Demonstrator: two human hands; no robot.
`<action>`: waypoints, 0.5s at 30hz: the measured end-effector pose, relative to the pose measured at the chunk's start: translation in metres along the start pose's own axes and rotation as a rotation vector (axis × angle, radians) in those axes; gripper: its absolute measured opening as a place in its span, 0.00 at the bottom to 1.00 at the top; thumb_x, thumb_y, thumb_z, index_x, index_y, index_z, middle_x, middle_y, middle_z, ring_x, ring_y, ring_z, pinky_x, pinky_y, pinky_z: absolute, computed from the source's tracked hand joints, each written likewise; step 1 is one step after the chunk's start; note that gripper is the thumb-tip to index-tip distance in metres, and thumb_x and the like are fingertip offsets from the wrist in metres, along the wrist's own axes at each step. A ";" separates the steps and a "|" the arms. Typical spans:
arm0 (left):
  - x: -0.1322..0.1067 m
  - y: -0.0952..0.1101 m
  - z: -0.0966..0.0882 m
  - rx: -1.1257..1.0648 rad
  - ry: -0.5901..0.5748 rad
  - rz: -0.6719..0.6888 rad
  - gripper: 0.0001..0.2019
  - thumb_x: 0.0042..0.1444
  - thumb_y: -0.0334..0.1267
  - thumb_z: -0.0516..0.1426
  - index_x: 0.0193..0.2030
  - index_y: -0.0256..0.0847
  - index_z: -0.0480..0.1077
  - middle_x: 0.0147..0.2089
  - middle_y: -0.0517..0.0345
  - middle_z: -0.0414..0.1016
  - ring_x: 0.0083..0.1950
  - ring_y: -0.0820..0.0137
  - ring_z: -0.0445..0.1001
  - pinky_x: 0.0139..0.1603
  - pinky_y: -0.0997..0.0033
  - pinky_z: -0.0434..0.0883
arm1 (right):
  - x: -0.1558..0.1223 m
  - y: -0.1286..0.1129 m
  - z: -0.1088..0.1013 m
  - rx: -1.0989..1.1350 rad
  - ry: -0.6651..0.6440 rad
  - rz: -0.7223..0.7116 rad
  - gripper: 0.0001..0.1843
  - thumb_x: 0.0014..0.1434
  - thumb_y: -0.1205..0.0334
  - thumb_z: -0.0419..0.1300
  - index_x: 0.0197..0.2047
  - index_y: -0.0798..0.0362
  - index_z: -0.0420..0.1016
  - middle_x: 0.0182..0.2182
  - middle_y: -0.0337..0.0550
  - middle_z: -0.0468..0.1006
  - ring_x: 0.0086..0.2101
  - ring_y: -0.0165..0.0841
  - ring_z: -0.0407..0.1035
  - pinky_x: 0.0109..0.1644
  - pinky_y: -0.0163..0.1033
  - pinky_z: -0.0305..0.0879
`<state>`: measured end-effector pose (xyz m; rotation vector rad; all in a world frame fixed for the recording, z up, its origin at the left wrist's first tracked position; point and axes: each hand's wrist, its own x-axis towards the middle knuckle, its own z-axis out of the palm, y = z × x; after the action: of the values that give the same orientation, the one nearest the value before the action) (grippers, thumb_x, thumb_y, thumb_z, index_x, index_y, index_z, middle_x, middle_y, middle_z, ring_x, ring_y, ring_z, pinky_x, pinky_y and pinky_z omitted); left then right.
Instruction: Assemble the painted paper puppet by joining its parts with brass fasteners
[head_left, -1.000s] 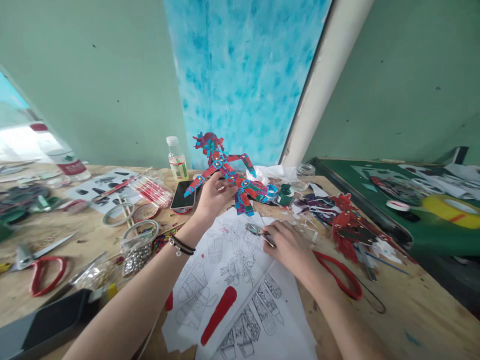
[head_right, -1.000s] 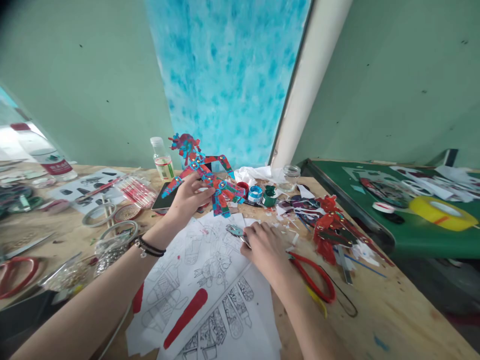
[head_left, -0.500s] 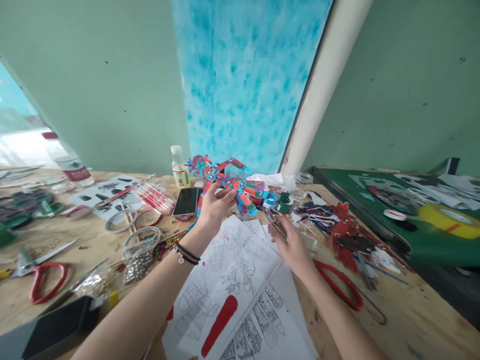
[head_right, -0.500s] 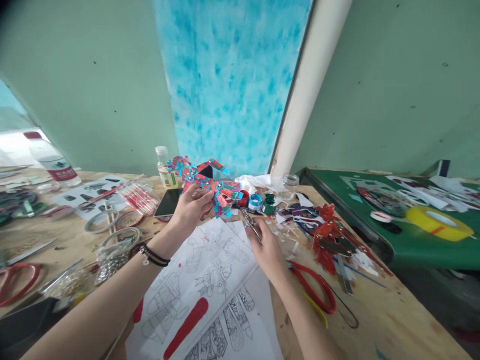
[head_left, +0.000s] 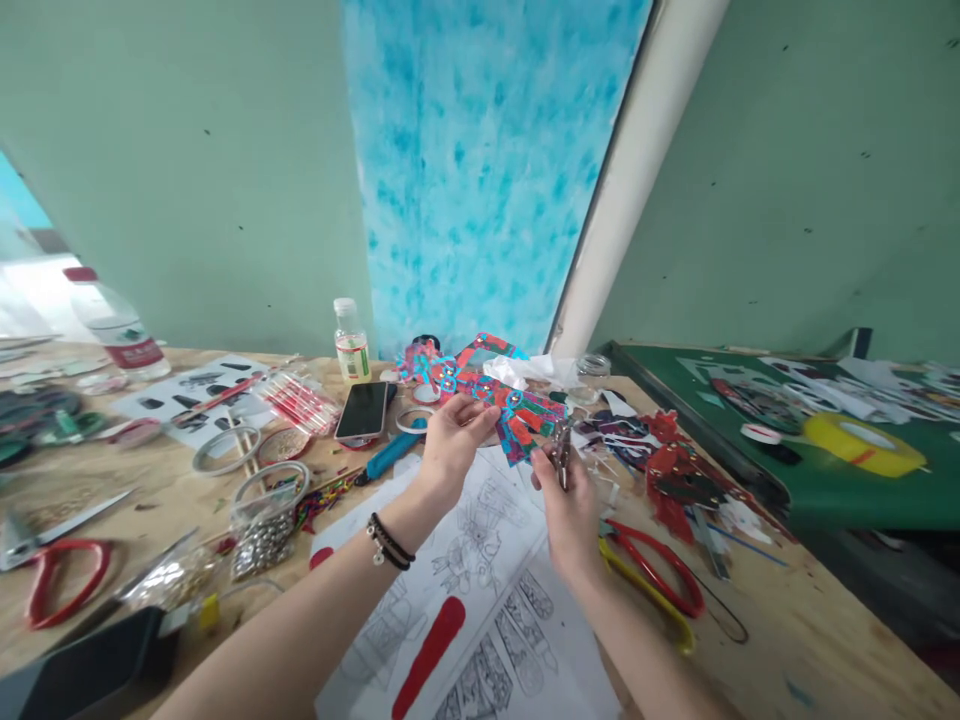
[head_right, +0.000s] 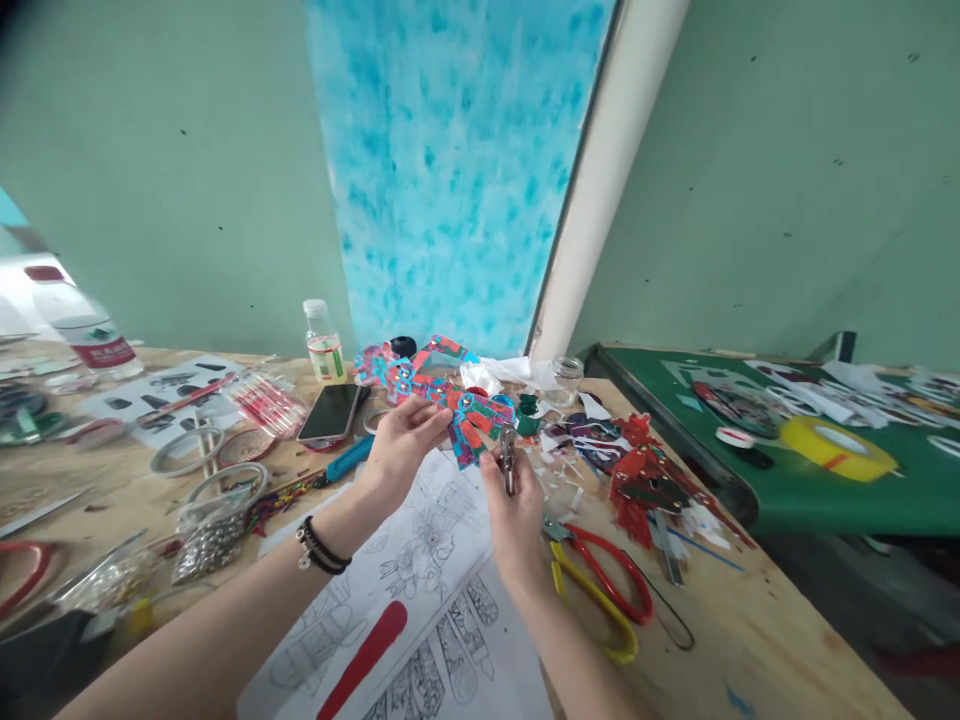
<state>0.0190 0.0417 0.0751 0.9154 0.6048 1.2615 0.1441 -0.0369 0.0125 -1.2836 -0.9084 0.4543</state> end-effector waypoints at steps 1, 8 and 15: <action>-0.001 0.000 0.001 -0.013 -0.020 -0.027 0.26 0.36 0.43 0.79 0.31 0.38 0.68 0.31 0.64 0.74 0.32 0.75 0.76 0.38 0.73 0.77 | 0.001 0.001 0.000 0.021 0.020 -0.005 0.20 0.62 0.41 0.64 0.41 0.50 0.73 0.33 0.39 0.77 0.32 0.35 0.70 0.38 0.39 0.68; -0.004 0.000 0.003 -0.053 -0.032 -0.063 0.28 0.35 0.41 0.79 0.33 0.40 0.66 0.29 0.66 0.74 0.33 0.73 0.78 0.43 0.67 0.80 | 0.001 -0.004 -0.001 0.016 0.089 -0.037 0.19 0.62 0.41 0.63 0.41 0.50 0.73 0.33 0.42 0.78 0.32 0.36 0.71 0.38 0.41 0.69; -0.003 -0.005 0.001 -0.062 0.019 -0.067 0.28 0.35 0.42 0.80 0.32 0.41 0.65 0.26 0.68 0.71 0.30 0.75 0.74 0.39 0.70 0.78 | 0.000 -0.005 0.000 -0.054 -0.034 -0.058 0.17 0.64 0.42 0.61 0.38 0.48 0.70 0.31 0.39 0.77 0.33 0.36 0.72 0.37 0.40 0.69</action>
<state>0.0216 0.0385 0.0707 0.8258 0.6036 1.2238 0.1427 -0.0380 0.0169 -1.2982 -0.9903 0.4096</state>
